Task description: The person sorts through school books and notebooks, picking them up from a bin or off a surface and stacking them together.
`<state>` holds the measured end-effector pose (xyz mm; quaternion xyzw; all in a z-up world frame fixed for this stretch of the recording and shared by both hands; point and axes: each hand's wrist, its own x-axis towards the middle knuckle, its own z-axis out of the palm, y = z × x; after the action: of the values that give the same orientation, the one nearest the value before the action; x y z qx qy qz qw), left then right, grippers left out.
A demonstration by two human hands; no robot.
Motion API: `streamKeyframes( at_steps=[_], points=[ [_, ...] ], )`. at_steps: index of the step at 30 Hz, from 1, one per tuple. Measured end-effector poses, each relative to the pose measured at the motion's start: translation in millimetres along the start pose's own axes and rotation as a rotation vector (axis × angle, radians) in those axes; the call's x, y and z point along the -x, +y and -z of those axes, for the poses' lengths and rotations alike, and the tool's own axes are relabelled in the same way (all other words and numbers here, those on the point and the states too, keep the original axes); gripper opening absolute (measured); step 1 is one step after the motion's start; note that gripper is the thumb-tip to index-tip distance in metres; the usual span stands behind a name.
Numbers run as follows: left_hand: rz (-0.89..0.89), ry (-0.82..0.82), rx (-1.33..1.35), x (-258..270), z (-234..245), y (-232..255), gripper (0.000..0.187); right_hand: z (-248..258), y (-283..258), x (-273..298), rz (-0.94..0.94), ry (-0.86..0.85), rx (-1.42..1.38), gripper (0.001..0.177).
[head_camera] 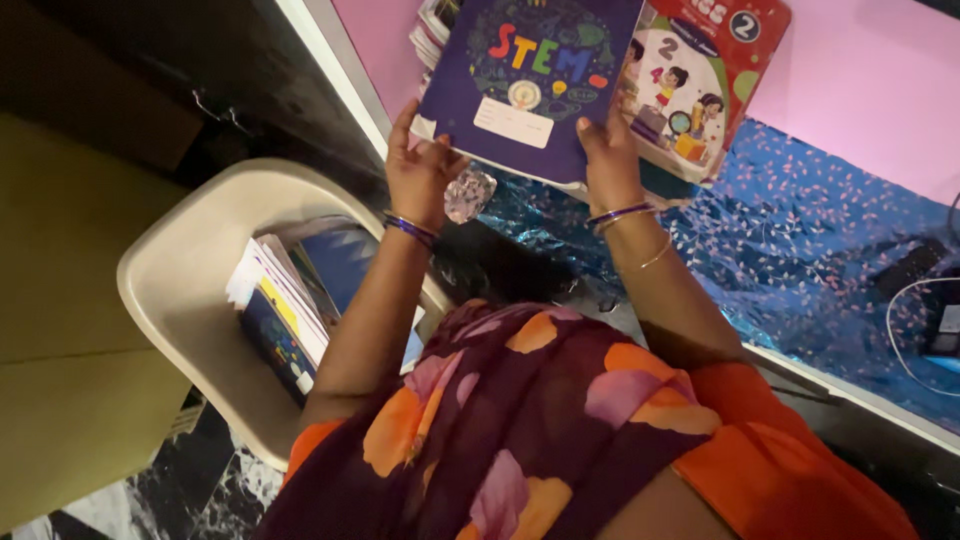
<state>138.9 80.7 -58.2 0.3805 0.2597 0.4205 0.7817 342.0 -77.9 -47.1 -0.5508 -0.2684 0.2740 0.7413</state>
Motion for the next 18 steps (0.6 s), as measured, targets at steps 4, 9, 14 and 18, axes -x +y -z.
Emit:
streamKeyframes(
  at_steps=[4, 9, 14, 18],
  points=[
    [0.003, -0.053, 0.101, -9.6, 8.7, 14.6, 0.068, -8.9, -10.4, 14.0, 0.006, -0.04, 0.219, 0.056],
    [0.029, 0.041, 0.095, -32.1, 3.7, 22.8, 0.069, -9.7, 3.5, -9.4, -0.122, -0.043, 0.509, 0.058],
    [-0.001, -0.05, 0.209, -60.6, 3.3, 11.9, 0.083, -12.7, 20.0, -41.1, 0.239, -0.184, 0.163, 0.072],
    [-0.071, -0.032, 0.069, -70.6, 4.1, 0.9, 0.085, -26.2, 1.6, -6.1, 0.055, -0.01, 0.918, 0.09]
  ],
)
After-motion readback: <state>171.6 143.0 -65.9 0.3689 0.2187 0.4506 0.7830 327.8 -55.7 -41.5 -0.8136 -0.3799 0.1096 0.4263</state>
